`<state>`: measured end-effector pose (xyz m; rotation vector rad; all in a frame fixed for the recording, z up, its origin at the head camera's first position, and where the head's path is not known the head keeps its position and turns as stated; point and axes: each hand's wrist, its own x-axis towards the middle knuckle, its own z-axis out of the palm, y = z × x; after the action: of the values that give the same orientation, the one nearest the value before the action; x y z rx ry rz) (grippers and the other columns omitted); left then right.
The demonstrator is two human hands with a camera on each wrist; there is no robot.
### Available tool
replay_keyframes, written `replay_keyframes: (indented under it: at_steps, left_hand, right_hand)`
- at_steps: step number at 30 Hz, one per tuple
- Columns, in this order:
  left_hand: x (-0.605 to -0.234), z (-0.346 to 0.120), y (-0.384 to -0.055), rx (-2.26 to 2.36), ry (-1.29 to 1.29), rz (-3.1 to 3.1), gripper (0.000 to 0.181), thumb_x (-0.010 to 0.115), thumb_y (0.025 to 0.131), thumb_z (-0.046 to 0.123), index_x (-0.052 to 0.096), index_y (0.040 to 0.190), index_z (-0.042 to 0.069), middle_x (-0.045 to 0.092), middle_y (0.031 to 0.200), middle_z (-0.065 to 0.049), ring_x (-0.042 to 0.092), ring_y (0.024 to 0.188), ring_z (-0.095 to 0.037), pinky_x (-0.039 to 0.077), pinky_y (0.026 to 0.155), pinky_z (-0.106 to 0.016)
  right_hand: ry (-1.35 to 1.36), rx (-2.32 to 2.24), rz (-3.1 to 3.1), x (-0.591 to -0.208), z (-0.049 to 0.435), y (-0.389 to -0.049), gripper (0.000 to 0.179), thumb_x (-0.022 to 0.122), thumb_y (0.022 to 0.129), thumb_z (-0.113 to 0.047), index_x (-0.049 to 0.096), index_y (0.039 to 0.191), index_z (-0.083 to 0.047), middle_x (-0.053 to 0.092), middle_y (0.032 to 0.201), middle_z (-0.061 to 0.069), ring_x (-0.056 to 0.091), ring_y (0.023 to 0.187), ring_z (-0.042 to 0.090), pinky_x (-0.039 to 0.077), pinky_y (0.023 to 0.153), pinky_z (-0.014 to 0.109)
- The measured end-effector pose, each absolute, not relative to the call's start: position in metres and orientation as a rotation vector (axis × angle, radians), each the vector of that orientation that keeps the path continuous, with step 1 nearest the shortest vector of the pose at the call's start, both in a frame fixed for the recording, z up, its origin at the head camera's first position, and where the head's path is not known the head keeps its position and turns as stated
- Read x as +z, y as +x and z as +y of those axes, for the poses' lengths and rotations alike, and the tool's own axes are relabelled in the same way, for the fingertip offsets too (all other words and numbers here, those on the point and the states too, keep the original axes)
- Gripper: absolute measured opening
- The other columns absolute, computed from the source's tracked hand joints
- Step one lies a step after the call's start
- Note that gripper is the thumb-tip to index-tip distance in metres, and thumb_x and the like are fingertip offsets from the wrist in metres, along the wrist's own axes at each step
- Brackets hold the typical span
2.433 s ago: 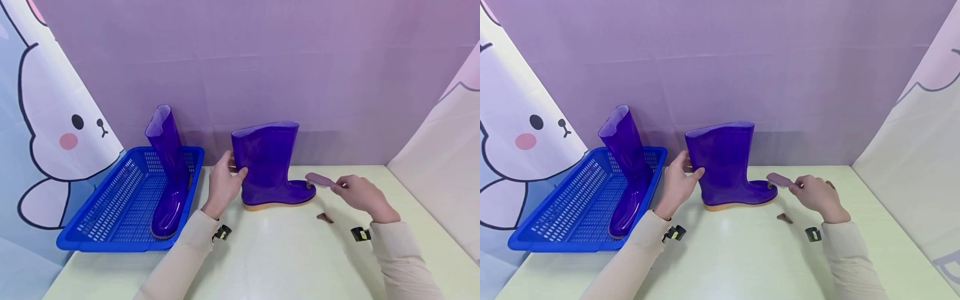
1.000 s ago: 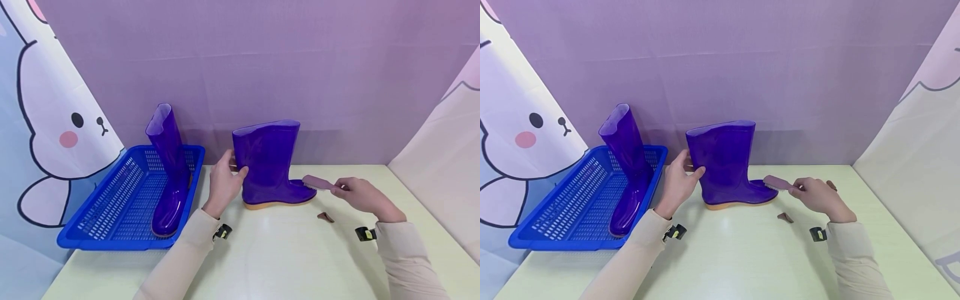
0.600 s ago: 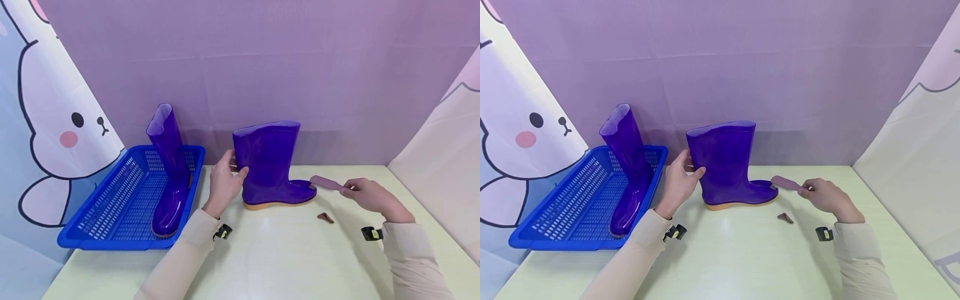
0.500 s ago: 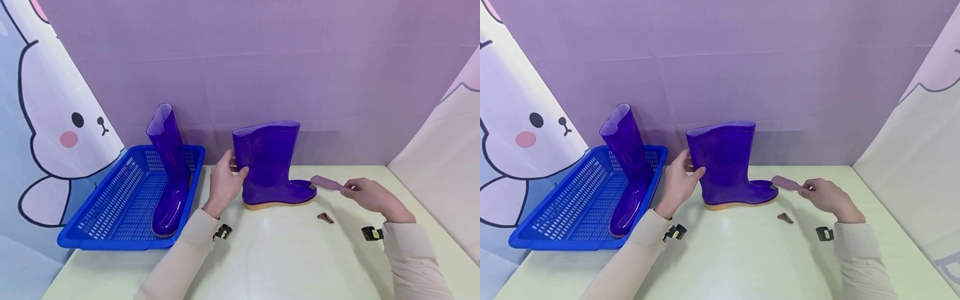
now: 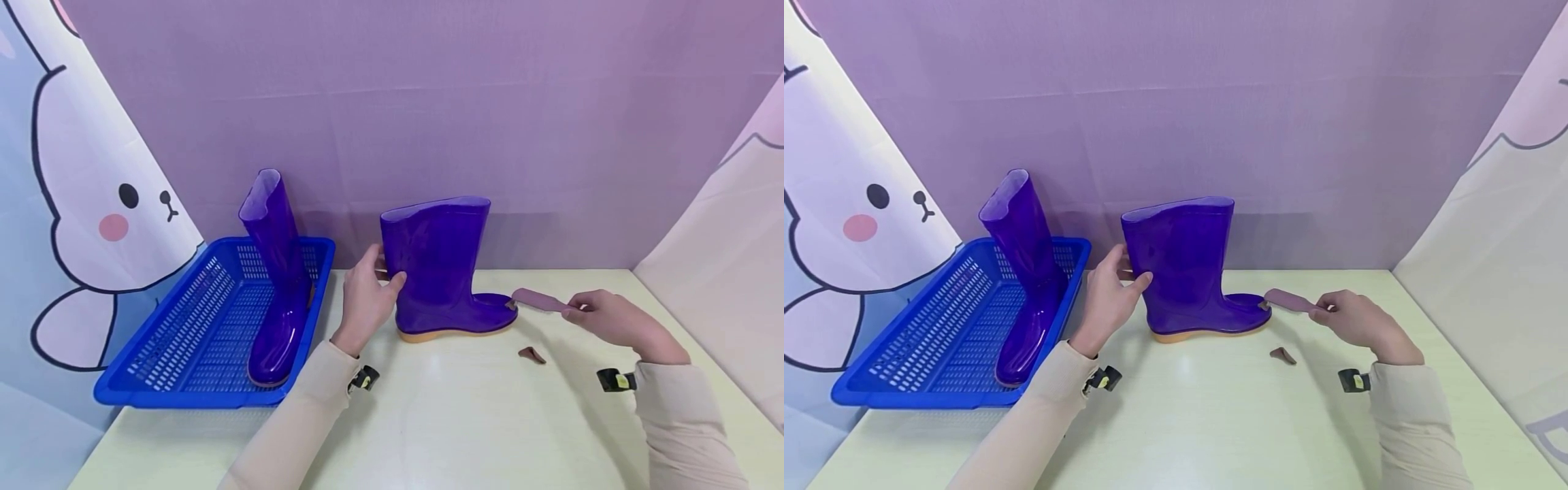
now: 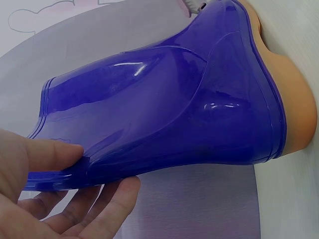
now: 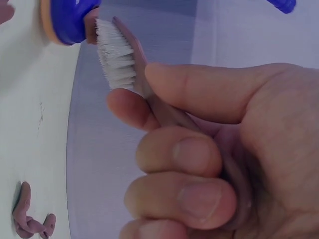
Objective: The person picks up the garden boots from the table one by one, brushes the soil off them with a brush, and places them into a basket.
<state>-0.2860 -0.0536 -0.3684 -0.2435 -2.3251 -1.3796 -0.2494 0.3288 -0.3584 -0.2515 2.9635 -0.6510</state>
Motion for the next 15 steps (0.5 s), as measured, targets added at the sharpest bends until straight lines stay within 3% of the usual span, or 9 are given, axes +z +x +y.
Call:
replay_keyframes:
  at_steps: [9,12,15]
  left_hand:
    - [-0.368,-0.053,-0.286,-1.366,-0.249,-2.329,0.039,0.077,0.089,0.012,0.063,0.126,0.013,0.074,0.107,-0.009,0.073,0.095,-0.026,0.057,0.089,-0.042]
    - [-0.368,-0.053,-0.286,-1.365,-0.247,-2.332,0.039,0.077,0.089,0.012,0.063,0.126,0.012,0.074,0.107,-0.009,0.074,0.094,-0.026,0.057,0.089,-0.043]
    - [-0.368,-0.053,-0.286,-1.365,-0.247,-2.333,0.039,0.077,0.089,0.012,0.063,0.126,0.012,0.074,0.107,-0.009,0.074,0.094,-0.026,0.057,0.089,-0.042]
  right_hand:
    - [-0.125,-0.777,2.932,-0.355,0.337,-0.25,0.041,0.041,0.11,-0.029,0.066,0.109,0.004,0.056,0.073,0.0,0.051,0.066,0.013,0.042,0.066,0.03]
    - [-0.119,-0.753,2.939,-0.36,0.334,-0.254,0.046,0.04,0.11,-0.029,0.066,0.115,0.008,0.069,0.092,0.013,0.062,0.079,0.02,0.049,0.071,0.035]
    - [-0.134,-0.732,2.926,-0.365,0.327,-0.258,0.049,0.038,0.11,-0.03,0.066,0.12,0.009,0.07,0.116,0.026,0.067,0.1,0.035,0.053,0.08,0.046]
